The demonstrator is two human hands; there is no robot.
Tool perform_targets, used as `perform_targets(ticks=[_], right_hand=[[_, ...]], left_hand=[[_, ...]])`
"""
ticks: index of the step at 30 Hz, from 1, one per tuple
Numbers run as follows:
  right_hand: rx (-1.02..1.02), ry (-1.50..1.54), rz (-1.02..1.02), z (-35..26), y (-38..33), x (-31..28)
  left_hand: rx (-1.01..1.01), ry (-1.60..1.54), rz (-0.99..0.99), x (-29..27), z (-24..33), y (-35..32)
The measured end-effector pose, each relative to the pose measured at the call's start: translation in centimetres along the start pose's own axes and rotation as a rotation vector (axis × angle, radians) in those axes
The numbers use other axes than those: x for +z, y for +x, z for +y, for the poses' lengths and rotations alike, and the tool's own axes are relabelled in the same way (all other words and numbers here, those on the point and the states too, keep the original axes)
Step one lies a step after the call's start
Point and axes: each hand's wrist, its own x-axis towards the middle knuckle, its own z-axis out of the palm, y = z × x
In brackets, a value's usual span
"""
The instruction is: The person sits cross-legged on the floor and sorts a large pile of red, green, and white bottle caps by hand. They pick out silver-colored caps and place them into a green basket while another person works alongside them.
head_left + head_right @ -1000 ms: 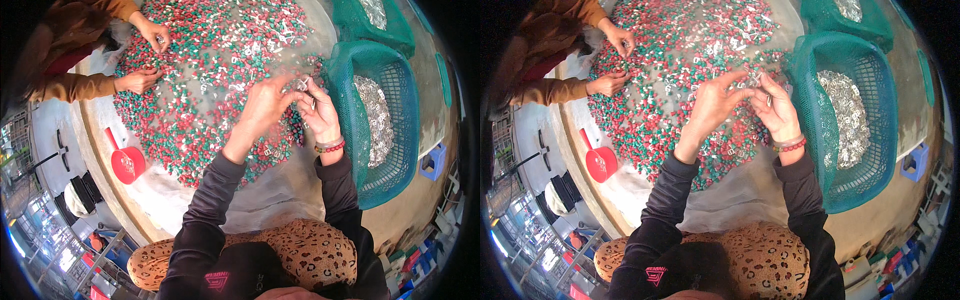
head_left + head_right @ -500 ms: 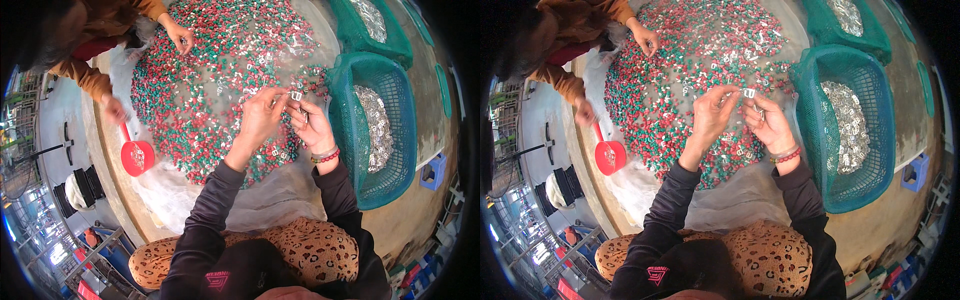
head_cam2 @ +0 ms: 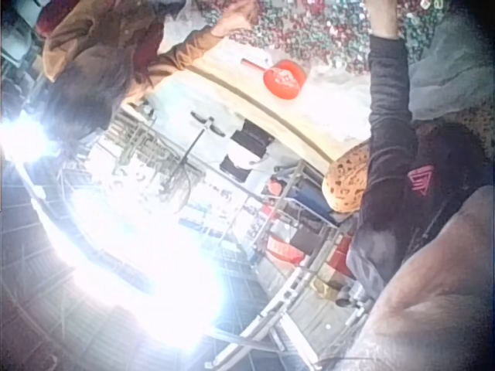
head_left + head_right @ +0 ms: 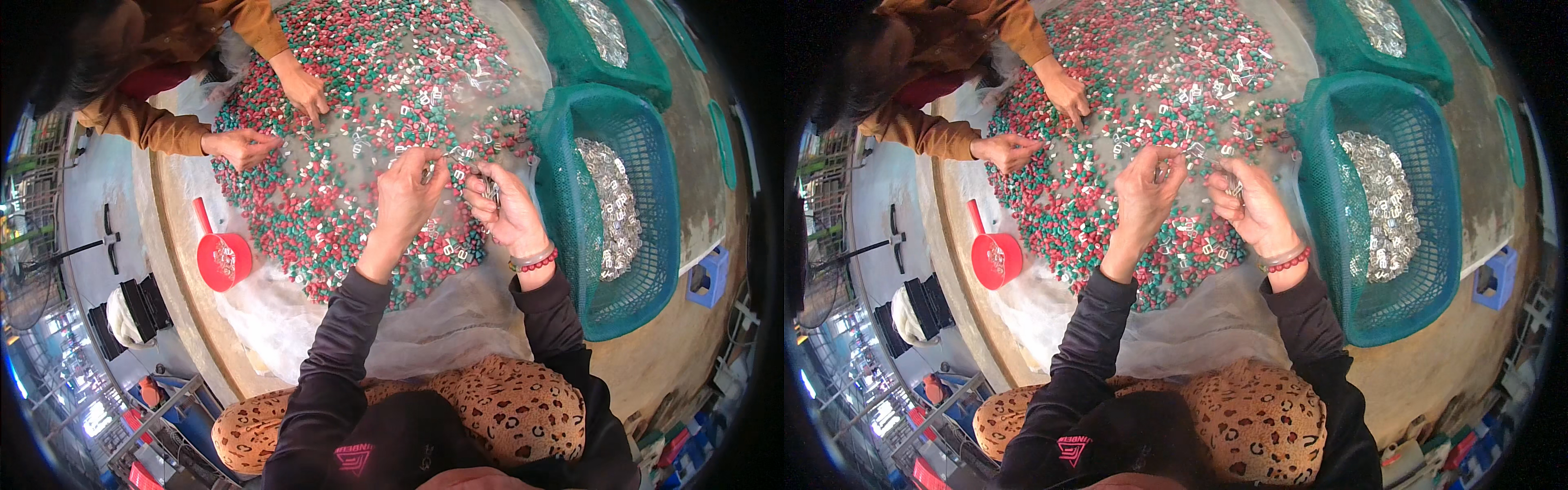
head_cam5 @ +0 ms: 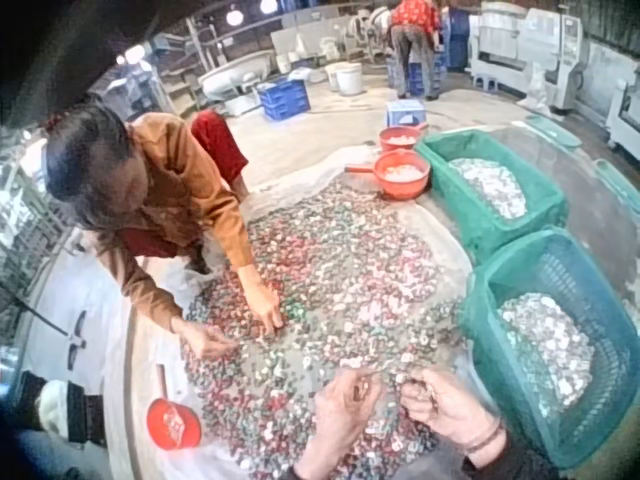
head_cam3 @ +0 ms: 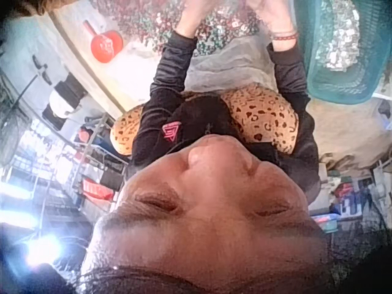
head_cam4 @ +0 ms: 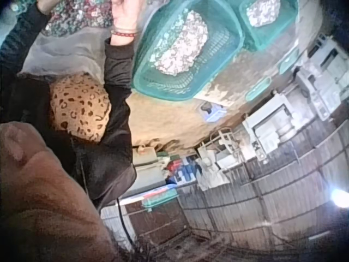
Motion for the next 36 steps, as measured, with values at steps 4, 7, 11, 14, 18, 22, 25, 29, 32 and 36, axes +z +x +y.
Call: perform_targets(ticks=[4, 7, 11, 14, 18, 22, 25, 29, 32, 36], right_hand=[[0.009, 0.045, 0.042, 0.3, 0.6, -0.2], [0.047, 0.077, 0.006, 0.5, 1.2, -1.0], [0.108, 0.134, -0.031, 0.8, 1.8, -2.4], [0.128, 0.076, -0.110, 1.3, 2.0, -3.0], [0.068, 0.010, -0.141, 2.6, 2.1, -2.7], [-0.023, -0.129, -0.087, 2.8, 1.8, -2.2], [-0.002, -0.195, -0.166, 2.5, 1.5, -1.9], [0.031, -0.225, -0.158, 2.6, 1.3, -1.9], [0.024, -0.295, -0.157, 2.7, 1.3, -1.9], [0.043, -0.495, -0.189, 2.3, 1.4, -1.9]], left_hand=[[0.017, 0.014, 0.041, 0.5, -0.4, -0.5], [0.047, -0.039, 0.078, 0.4, 0.0, -1.0], [-0.270, -0.222, 0.060, -0.9, 0.6, -1.5], [-0.706, -0.729, -0.036, -2.3, -0.2, -0.9], [-0.870, -0.757, -0.535, -2.8, -1.6, -0.2], [-0.934, -0.776, -0.440, -3.1, -2.7, -0.4], [-0.893, -0.841, -0.463, -3.2, -3.1, -0.7], [-0.932, -0.845, -0.468, -2.6, -3.2, -0.7], [-0.949, -0.817, -0.442, -2.4, -2.8, -0.7], [-0.914, -0.873, -0.540, -2.9, -2.6, -1.0]])
